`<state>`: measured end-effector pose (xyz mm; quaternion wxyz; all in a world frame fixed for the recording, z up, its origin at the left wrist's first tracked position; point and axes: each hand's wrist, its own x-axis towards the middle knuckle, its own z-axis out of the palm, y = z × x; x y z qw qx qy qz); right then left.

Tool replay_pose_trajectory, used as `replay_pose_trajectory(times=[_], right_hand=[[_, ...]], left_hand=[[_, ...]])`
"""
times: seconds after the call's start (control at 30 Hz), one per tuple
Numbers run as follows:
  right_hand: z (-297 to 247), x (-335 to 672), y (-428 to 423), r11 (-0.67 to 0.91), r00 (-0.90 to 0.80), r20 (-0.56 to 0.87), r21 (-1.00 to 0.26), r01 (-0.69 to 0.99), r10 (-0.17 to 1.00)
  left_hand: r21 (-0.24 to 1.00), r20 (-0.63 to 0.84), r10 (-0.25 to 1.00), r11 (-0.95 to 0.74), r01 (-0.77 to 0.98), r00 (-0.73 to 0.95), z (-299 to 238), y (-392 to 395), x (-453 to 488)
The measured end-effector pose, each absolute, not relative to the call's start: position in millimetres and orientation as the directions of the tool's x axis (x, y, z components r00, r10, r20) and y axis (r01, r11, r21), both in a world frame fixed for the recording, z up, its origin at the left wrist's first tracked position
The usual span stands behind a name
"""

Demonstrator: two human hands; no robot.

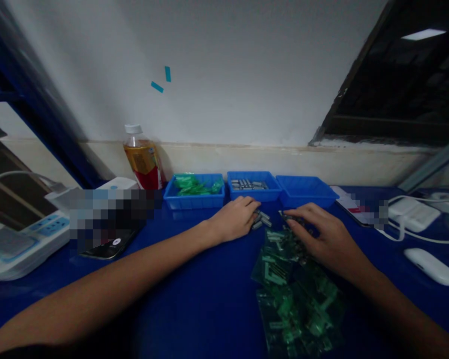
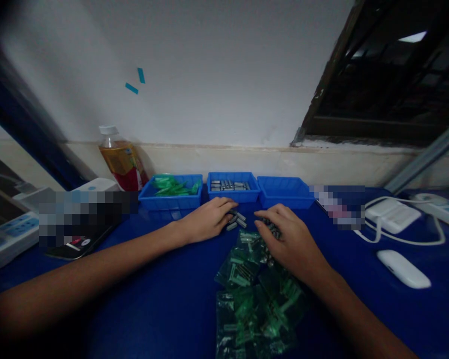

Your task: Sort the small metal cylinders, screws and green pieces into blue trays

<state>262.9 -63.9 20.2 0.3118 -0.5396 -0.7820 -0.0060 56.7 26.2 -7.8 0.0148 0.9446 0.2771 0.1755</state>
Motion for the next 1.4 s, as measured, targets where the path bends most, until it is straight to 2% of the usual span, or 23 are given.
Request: replay_pose_trajectory(times=[0.17, 0.27, 0.37, 0.57, 0.7, 1.0, 1.17, 1.27, 1.4], right_hand=[[5.8, 284.3, -45.9, 0.279, -0.128, 0.415, -0.326, 0.903, 0.901], [-1.9, 290.6, -39.8, 0.248, -0.109, 0.400, -0.314, 0.917, 0.910], [-8.4, 292.8, -36.0, 0.244, -0.113, 0.373, -0.327, 0.913, 0.921], [-15.2, 286.4, -29.7, 0.324, -0.222, 0.314, -0.325, 0.889, 0.923], [-12.1, 280.3, -25.0, 0.341, -0.254, 0.298, -0.293, 0.893, 0.920], [-9.7, 268.2, -10.8, 0.324, -0.265, 0.272, -0.201, 0.924, 0.925], [0.4, 252.7, -24.5, 0.392, -0.273, 0.378, -0.286, 0.874, 0.885], [7.8, 243.6, -40.6, 0.426, -0.255, 0.448, -0.336, 0.840, 0.857], [7.9, 232.3, -58.6, 0.429, -0.244, 0.409, -0.461, 0.777, 0.879]], left_hand=[[0.167, 0.280, 0.523, -0.852, 0.496, 0.805, -6.9, 24.0, 59.5], [0.218, 0.273, 0.507, -0.860, 0.461, 0.818, -4.7, 21.2, 55.7], [0.255, 0.299, 0.507, -0.859, 0.445, 0.808, -6.4, 19.3, 49.7], [0.267, 0.327, 0.614, -0.789, 0.553, 0.718, -12.4, 15.4, 43.5], [0.226, 0.337, 0.609, -0.793, 0.566, 0.718, -13.9, 14.0, 44.7], [0.214, 0.362, 0.608, -0.792, 0.572, 0.707, -11.4, 9.6, 42.5], [0.251, 0.439, 0.579, -0.813, 0.525, 0.687, -4.2, 4.4, 39.7], [0.240, 0.480, 0.520, -0.853, 0.464, 0.707, -0.2, -0.1, 38.9], [0.176, 0.542, 0.415, -0.906, 0.384, 0.730, 1.2, -7.9, 41.0]])
